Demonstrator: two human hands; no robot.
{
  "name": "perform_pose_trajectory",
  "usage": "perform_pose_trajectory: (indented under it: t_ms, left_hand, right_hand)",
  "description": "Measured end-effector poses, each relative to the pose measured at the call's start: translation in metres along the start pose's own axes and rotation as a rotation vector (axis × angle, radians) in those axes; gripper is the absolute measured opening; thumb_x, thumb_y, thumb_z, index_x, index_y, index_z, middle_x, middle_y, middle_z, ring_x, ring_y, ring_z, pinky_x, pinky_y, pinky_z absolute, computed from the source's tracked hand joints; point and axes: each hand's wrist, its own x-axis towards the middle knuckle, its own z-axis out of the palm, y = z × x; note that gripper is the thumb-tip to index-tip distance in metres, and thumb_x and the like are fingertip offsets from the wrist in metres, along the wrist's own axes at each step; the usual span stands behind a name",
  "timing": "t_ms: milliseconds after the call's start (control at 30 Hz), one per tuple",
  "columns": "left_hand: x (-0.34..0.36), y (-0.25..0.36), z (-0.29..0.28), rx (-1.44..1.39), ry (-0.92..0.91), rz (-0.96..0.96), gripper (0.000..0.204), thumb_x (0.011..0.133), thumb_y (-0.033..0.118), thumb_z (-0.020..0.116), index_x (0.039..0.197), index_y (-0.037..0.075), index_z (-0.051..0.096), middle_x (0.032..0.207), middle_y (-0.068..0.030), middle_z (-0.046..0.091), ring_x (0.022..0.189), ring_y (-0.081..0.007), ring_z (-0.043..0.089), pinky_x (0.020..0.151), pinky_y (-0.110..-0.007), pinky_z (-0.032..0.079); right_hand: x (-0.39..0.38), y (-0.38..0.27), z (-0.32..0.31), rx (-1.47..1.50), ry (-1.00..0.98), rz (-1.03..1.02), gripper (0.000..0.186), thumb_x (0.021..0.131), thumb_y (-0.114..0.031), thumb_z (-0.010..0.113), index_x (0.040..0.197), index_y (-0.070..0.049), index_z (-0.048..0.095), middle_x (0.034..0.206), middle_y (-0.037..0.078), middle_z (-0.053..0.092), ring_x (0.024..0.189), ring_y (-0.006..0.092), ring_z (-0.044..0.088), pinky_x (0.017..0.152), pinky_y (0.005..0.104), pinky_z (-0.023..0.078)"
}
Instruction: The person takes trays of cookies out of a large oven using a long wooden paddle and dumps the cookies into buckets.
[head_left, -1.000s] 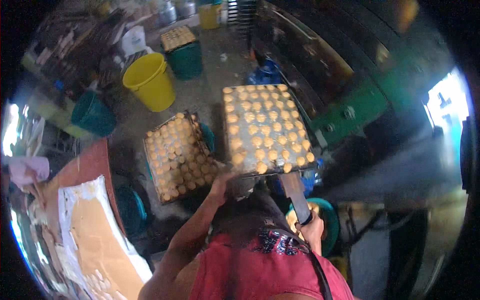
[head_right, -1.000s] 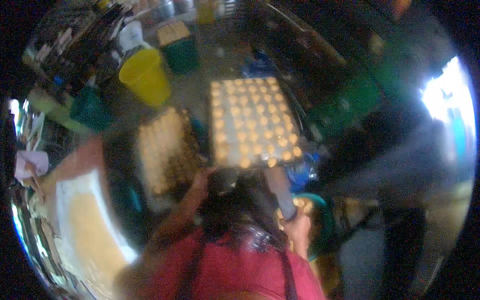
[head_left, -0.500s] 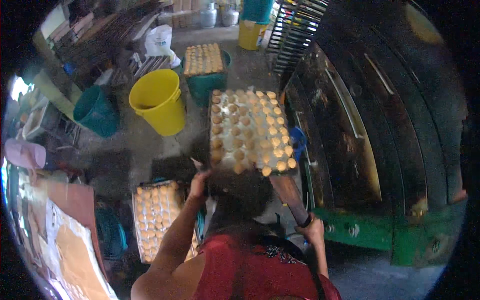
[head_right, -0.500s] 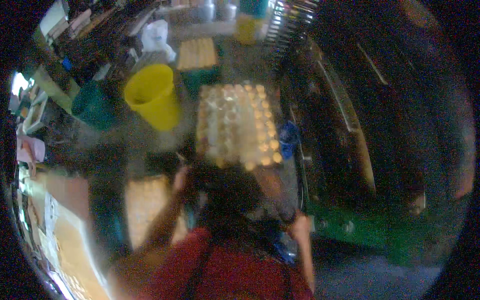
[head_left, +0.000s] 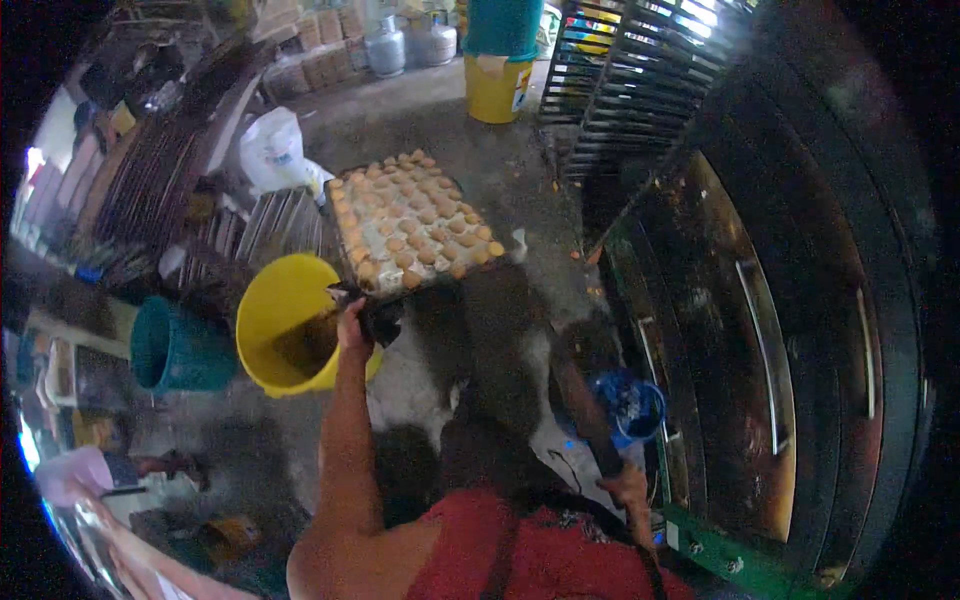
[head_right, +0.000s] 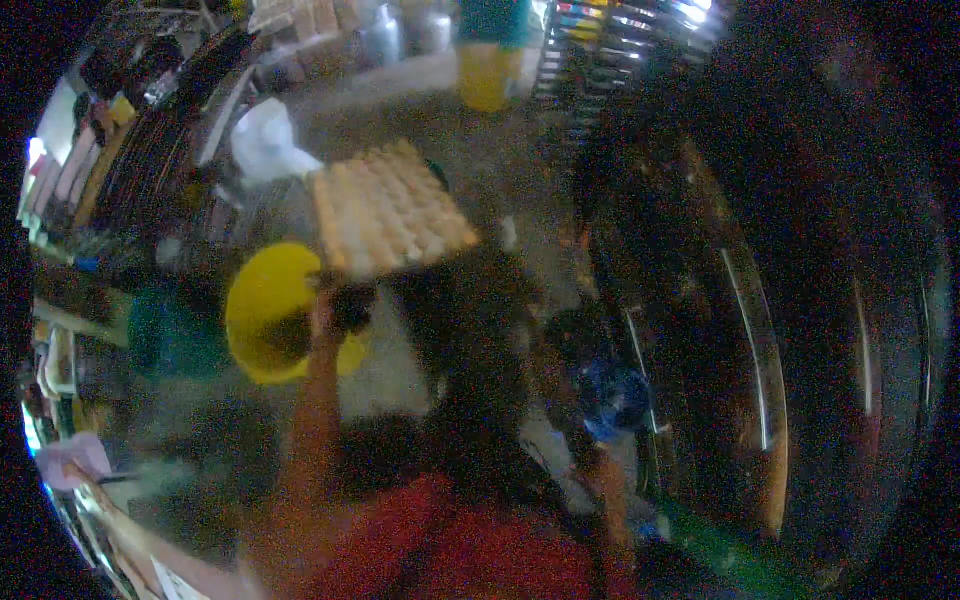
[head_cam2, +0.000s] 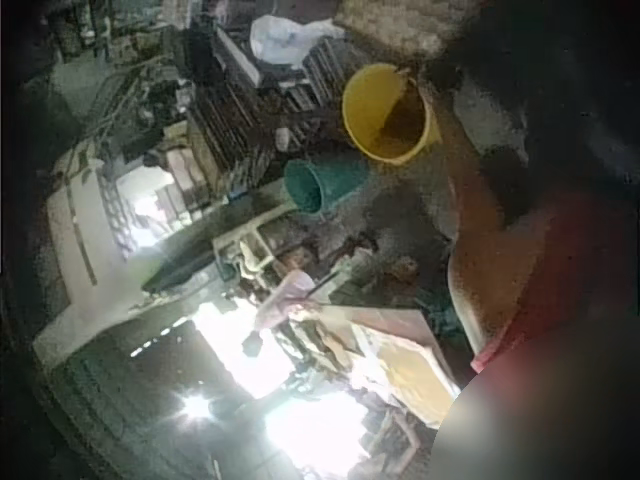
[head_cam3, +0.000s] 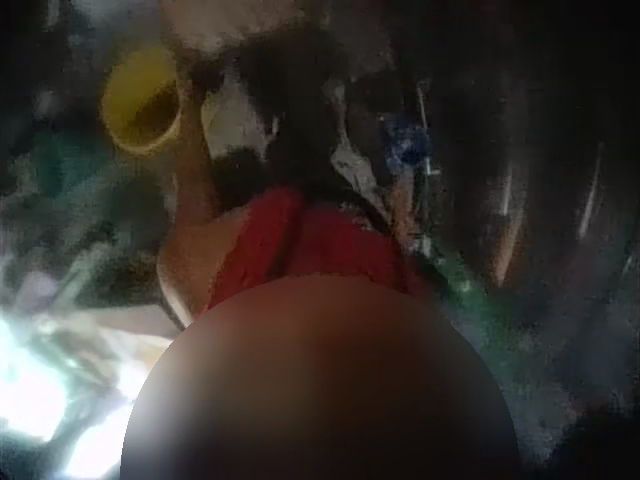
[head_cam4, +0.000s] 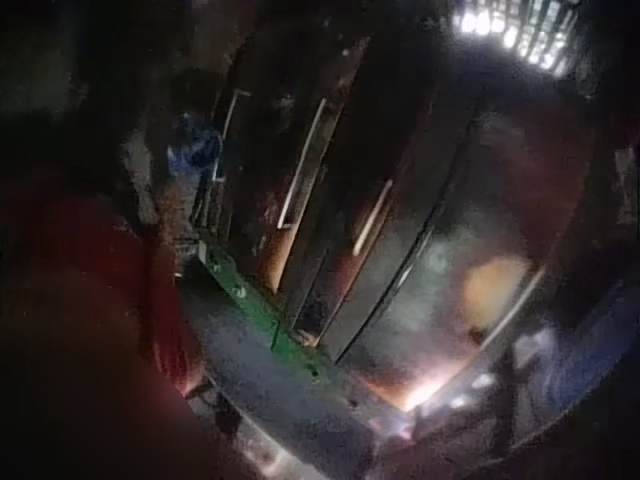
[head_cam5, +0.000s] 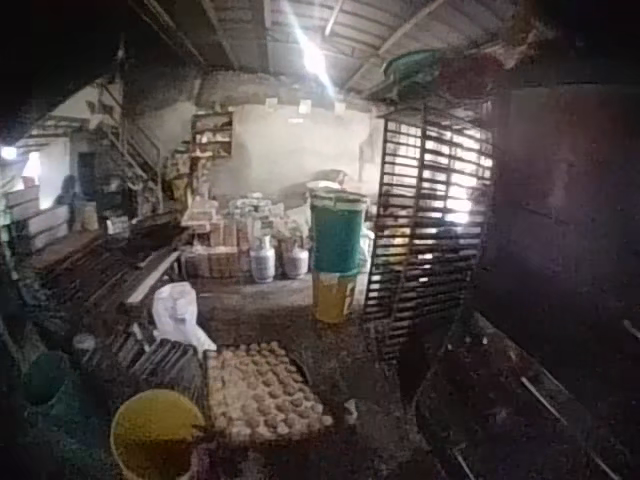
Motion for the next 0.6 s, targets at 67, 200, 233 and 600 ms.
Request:
perform_pose_trajectory:
  t_ms: [67,200,233,600]
  left_hand:
    - [-0.075,0.049,-0.131,0.078,0.087,-0.038,0.026,0.081,0.024,0.06,0.096,0.002,0.062,0.09,-0.0109,0.066,0.079,-0.0273,0.064,0.076,-0.041,0.053]
    - [-0.169,0.122,-0.314,-0.04,0.0,-0.294,0.027,0.081,0.023,0.061,0.097,0.001,0.062,0.091,-0.0112,0.067,0.079,-0.0279,0.065,0.078,-0.042,0.054]
    - [-0.18,0.135,-0.34,0.139,0.036,-0.173,0.036,0.084,0.028,0.061,0.106,-0.001,0.06,0.098,-0.0121,0.066,0.084,-0.0281,0.065,0.08,-0.042,0.052]
    - [-0.347,0.006,-0.526,1.266,0.068,-0.309,0.035,0.088,0.031,0.056,0.109,0.003,0.056,0.096,-0.0107,0.062,0.076,-0.0258,0.06,0.068,-0.039,0.047]
  right_hand:
    - [-0.159,0.021,0.108,-0.146,0.011,0.105,0.084,0.051,-0.043,0.084,0.12,-0.005,0.055,0.105,0.021,0.064,0.098,0.0379,0.062,0.084,0.0464,0.049]
    - [-0.408,0.054,0.291,-0.322,-0.01,0.262,0.081,0.052,-0.041,0.082,0.119,-0.005,0.055,0.108,0.02,0.063,0.101,0.0377,0.061,0.085,0.0472,0.049]
    - [-0.439,0.045,0.317,-0.321,-0.003,0.275,0.081,0.052,-0.041,0.082,0.119,-0.005,0.055,0.108,0.02,0.063,0.101,0.0377,0.061,0.085,0.0472,0.049]
    - [-0.666,0.006,0.493,0.222,-0.019,0.606,0.073,0.054,-0.048,0.079,0.107,-0.001,0.06,0.096,0.022,0.066,0.093,0.0345,0.064,0.077,0.0435,0.052]
